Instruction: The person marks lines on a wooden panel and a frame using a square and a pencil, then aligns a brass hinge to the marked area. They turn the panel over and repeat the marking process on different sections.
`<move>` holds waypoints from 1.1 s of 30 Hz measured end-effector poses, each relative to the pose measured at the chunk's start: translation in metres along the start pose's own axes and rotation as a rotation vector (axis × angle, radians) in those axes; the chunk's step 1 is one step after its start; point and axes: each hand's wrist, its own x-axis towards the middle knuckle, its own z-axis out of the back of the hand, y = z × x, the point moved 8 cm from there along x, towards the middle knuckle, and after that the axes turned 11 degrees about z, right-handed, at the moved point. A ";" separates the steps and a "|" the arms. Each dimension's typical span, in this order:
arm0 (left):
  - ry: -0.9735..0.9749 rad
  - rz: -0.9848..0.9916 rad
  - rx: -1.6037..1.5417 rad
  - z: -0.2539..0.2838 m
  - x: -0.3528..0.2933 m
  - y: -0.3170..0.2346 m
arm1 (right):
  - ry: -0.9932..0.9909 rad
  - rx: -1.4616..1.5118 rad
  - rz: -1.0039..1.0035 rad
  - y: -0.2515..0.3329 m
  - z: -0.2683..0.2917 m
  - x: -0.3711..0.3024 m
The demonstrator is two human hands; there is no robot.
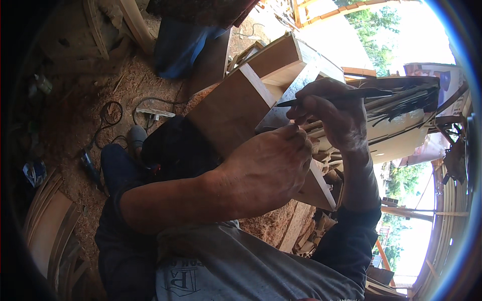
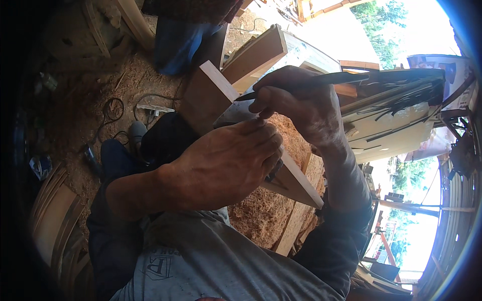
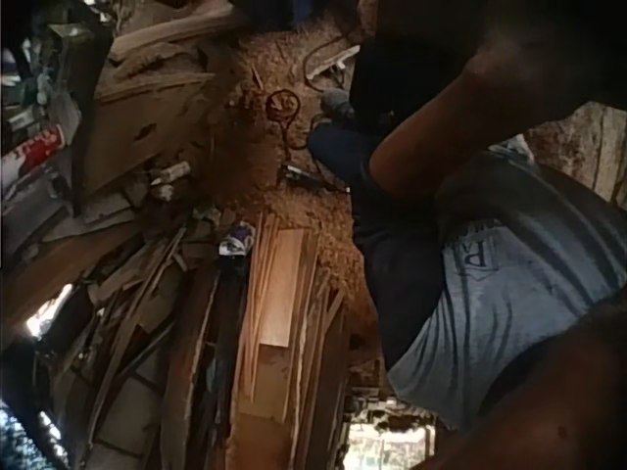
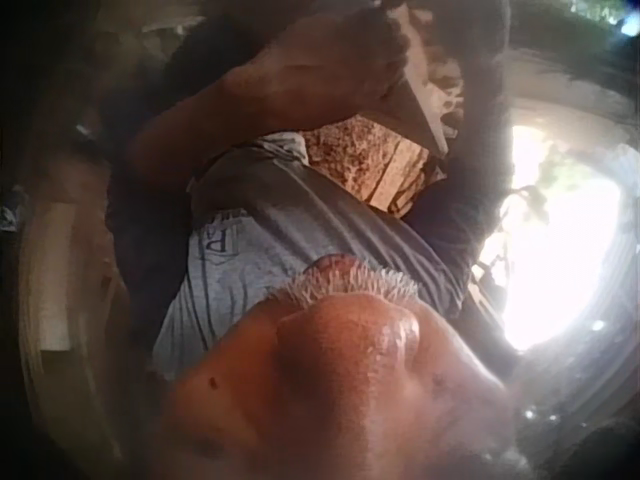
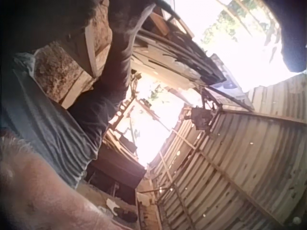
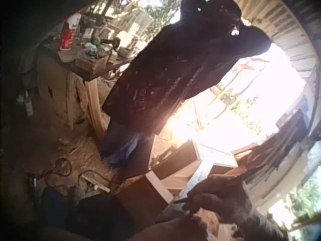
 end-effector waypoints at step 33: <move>0.063 0.082 -0.212 -0.005 0.005 0.009 | 0.207 -0.263 -0.116 -0.001 -0.011 0.039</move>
